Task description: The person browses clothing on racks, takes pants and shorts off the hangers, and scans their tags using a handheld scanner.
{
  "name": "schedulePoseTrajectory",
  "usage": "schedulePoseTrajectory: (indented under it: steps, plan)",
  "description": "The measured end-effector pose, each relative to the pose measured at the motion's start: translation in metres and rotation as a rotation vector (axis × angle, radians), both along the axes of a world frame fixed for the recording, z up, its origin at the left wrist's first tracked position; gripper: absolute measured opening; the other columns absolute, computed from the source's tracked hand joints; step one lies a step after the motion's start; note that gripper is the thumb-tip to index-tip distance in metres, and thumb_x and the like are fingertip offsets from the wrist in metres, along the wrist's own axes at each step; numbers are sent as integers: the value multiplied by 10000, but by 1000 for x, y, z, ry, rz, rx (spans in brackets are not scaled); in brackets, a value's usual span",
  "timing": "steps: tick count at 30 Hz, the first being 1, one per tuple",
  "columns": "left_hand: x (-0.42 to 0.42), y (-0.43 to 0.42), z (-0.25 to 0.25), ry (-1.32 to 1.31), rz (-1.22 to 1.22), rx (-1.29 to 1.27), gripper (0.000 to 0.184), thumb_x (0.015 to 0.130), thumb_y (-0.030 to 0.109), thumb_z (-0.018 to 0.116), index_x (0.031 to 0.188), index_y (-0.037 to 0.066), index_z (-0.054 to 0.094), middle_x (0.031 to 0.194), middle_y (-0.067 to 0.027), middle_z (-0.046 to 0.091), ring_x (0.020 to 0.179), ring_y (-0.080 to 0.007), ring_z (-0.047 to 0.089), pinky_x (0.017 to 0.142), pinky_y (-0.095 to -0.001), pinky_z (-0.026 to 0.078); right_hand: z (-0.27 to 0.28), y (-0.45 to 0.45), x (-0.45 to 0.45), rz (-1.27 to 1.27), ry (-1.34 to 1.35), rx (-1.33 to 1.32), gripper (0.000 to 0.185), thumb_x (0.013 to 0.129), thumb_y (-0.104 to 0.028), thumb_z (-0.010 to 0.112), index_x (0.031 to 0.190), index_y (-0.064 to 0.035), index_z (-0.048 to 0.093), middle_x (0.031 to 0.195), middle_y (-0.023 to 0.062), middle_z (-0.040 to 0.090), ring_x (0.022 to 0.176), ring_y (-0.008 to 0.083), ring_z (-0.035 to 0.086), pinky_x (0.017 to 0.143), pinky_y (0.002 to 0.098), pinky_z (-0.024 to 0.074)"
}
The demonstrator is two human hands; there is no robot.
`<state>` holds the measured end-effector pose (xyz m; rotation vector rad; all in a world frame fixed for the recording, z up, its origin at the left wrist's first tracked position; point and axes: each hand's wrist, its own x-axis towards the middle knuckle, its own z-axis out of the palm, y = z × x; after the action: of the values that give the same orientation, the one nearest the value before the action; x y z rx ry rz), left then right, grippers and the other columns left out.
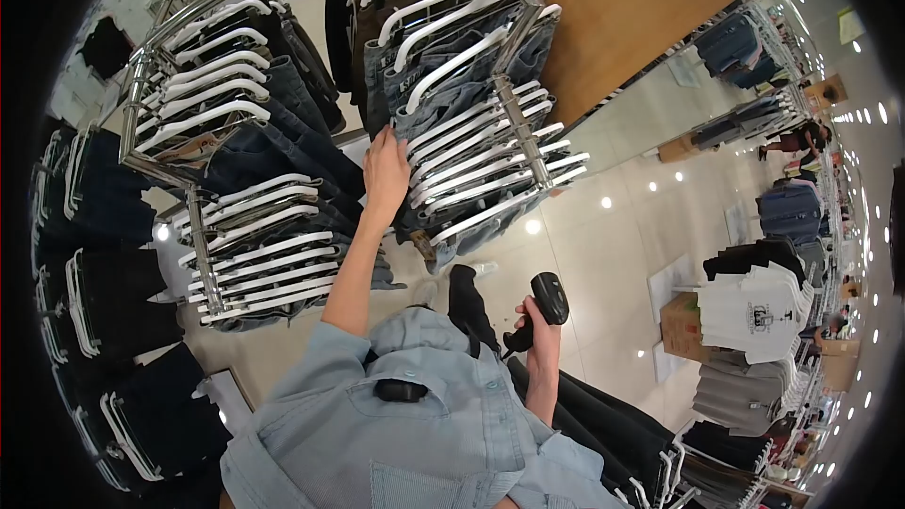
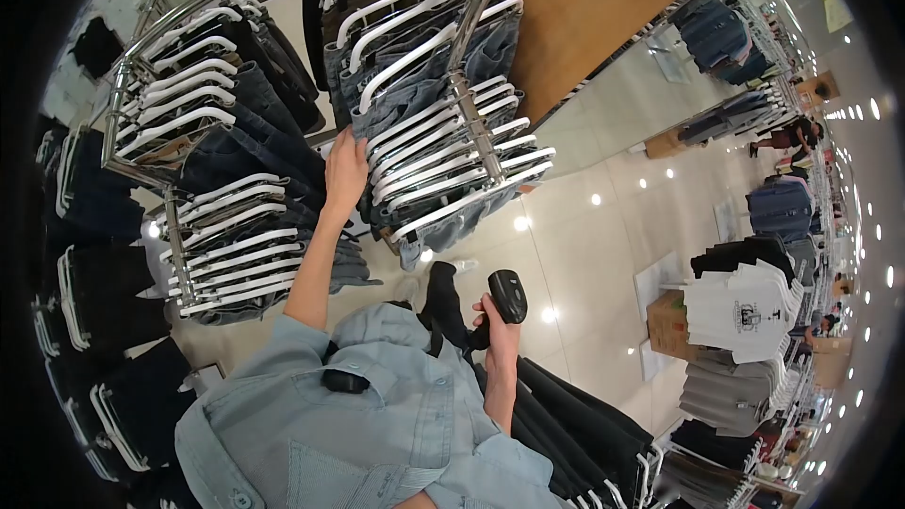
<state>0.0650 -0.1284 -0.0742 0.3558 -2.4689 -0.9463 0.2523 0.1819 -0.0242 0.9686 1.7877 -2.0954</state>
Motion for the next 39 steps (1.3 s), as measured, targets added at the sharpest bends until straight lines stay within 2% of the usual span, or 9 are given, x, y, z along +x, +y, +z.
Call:
schedulePoseTrajectory:
  steps: [9,11,15,22,27,29,32,33,39]
  plan:
    - [-3,-24,20,15,-102,76,363,869,21,501,1209,-101,544,1290,-287,549,1195,-420,535,1007,-426,434,-7,2,-15,45,-25,-18,156,920,-149,675,1029,-47,626,810,58,642,628,111,568,590,259,473]
    - [-9,-32,36,-58,-36,303,319,883,18,488,1187,-58,549,1229,-286,584,1152,-429,565,976,-422,450,-9,0,-20,44,-20,-34,150,920,-150,676,1021,-51,626,809,59,643,628,111,567,590,259,474]
    - [-49,-47,52,280,227,366,309,1014,193,444,1212,-28,529,1192,-263,619,1142,-409,588,964,-426,451,-20,7,-24,31,-45,-36,148,917,-150,680,1013,-53,622,809,63,642,614,115,564,576,261,475]
    - [-99,-55,88,210,139,389,552,1059,418,267,1193,1,602,1133,-226,649,1068,-423,598,945,-420,432,-44,16,-40,-30,-49,-47,162,908,-154,691,1010,-47,624,801,69,638,595,121,559,561,262,476]
    - [-117,-59,46,-54,38,781,621,1022,499,366,981,-42,667,791,-81,629,764,-210,557,755,-359,421,-52,6,-71,-90,-64,-68,184,909,-170,695,1025,-53,615,796,55,631,591,116,550,555,261,471]
    - [-111,-48,52,-103,-34,1151,461,997,386,474,1014,-26,679,943,-47,664,834,-151,580,788,-281,432,-53,-3,-83,-109,-57,-82,175,911,-178,693,1010,-58,613,797,50,629,595,113,547,556,259,468]
    - [-122,-59,16,-35,-147,1249,394,972,389,521,1214,101,636,958,-42,659,830,-131,645,690,-294,522,-55,-16,-99,-141,-35,-101,176,911,-182,694,1006,-61,609,802,49,630,598,111,544,556,259,463]
    - [-124,-58,11,-13,-122,1437,321,945,281,539,1018,-5,667,945,-35,659,877,-126,601,811,-261,444,-56,-20,-104,-145,-41,-108,175,910,-180,695,1006,-63,607,803,48,630,600,110,542,557,260,460]
    - [-127,-57,-7,42,-298,1392,271,935,296,556,935,39,641,863,20,598,793,-70,552,746,-219,426,-63,-37,-130,-127,-95,-118,166,915,-156,686,1017,-52,607,808,63,641,595,118,547,559,263,467]
